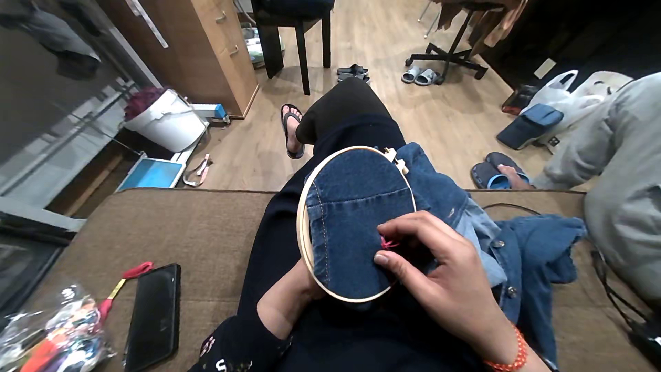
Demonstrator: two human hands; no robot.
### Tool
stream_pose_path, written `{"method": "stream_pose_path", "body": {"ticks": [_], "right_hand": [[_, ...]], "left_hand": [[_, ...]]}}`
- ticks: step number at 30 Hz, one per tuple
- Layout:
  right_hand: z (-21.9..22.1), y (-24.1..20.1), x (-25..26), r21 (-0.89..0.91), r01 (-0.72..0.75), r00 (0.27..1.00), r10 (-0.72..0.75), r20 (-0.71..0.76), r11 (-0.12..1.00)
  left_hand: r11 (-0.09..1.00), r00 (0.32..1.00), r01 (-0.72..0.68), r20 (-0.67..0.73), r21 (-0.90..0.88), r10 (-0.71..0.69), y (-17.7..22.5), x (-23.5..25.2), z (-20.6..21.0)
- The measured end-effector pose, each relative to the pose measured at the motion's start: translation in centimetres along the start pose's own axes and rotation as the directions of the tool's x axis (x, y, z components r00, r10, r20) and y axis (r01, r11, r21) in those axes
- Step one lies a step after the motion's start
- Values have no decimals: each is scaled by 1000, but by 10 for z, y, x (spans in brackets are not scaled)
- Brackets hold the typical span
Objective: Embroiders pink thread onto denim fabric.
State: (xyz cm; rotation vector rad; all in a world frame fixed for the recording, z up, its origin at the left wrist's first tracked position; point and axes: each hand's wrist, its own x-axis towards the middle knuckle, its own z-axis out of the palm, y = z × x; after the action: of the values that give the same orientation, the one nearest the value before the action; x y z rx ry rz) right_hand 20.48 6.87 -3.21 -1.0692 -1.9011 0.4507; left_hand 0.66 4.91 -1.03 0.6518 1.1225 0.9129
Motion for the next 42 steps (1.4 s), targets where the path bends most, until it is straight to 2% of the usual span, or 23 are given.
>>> {"method": "stream_pose_path", "body": {"ticks": [2,3,4,5,6,9,12,13,14,15,16,17,18,19,20,25,32,35,36,37,38,39,42], "right_hand": [[1,0,0,-7,-10,1000,9,-5,1000],[2,-1,0,-1,-17,1000,17,-8,1000],[3,-1,0,4,-25,1000,25,-15,1000],[3,-2,1,11,-33,999,33,-23,999],[4,-2,1,16,-41,999,41,-31,999],[5,-3,0,35,-51,998,53,-40,998],[5,-3,0,54,-57,998,59,-38,997],[5,-2,1,69,-59,998,61,-33,996],[4,-2,1,87,-65,997,68,-28,994],[4,-3,1,100,-74,997,76,-24,992],[4,-3,1,105,-80,996,83,-23,991],[4,-4,1,106,-84,996,87,-25,991],[4,-4,1,107,-87,996,90,-26,990],[4,-4,1,111,-88,995,92,-26,990],[4,-4,1,113,-88,995,92,-27,990],[5,-2,1,124,-88,995,92,-30,988],[4,0,1,131,-111,994,113,-8,985],[4,1,1,148,-121,993,121,8,982],[4,1,2,152,-122,992,121,15,981],[5,2,2,149,-124,992,122,22,981],[5,2,2,142,-122,992,119,29,982],[6,3,2,128,-116,993,113,33,985],[7,8,3,79,-89,996,88,19,993]], "left_hand": [[997,996,74,-59,-8,-74,5,1,8],[999,999,29,17,-46,-29,-5,9,-1],[988,976,-76,193,-131,101,-30,29,-20],[955,878,-175,402,-238,261,-63,64,-43],[937,813,-212,482,-279,327,-84,89,-53],[939,842,-229,433,-255,323,-99,100,-52],[918,762,-275,517,-286,389,-83,87,-51],[942,833,-239,449,-236,324,-57,58,-39],[994,983,-68,166,-85,82,-13,14,-7],[998,998,53,-20,45,-52,13,-5,14],[992,997,60,-64,108,-54,17,-9,19],[996,999,-42,27,84,39,5,-4,9],[974,948,-227,227,-10,223,-23,18,-12],[889,758,-435,476,-139,446,-62,61,-40],[859,684,-485,540,-167,491,-84,87,-51],[951,847,-309,446,-28,288,-94,92,-51],[934,813,-337,463,-119,352,-94,91,-52],[904,731,-306,534,-300,425,-83,85,-51],[918,812,-224,458,-328,362,-63,62,-41],[958,962,-101,218,-269,163,-29,25,-15],[973,999,-23,42,-230,34,-8,7,1],[976,1000,3,-19,-217,-8,-1,1,7],[956,992,-93,50,-280,111,-17,10,-5]]}}
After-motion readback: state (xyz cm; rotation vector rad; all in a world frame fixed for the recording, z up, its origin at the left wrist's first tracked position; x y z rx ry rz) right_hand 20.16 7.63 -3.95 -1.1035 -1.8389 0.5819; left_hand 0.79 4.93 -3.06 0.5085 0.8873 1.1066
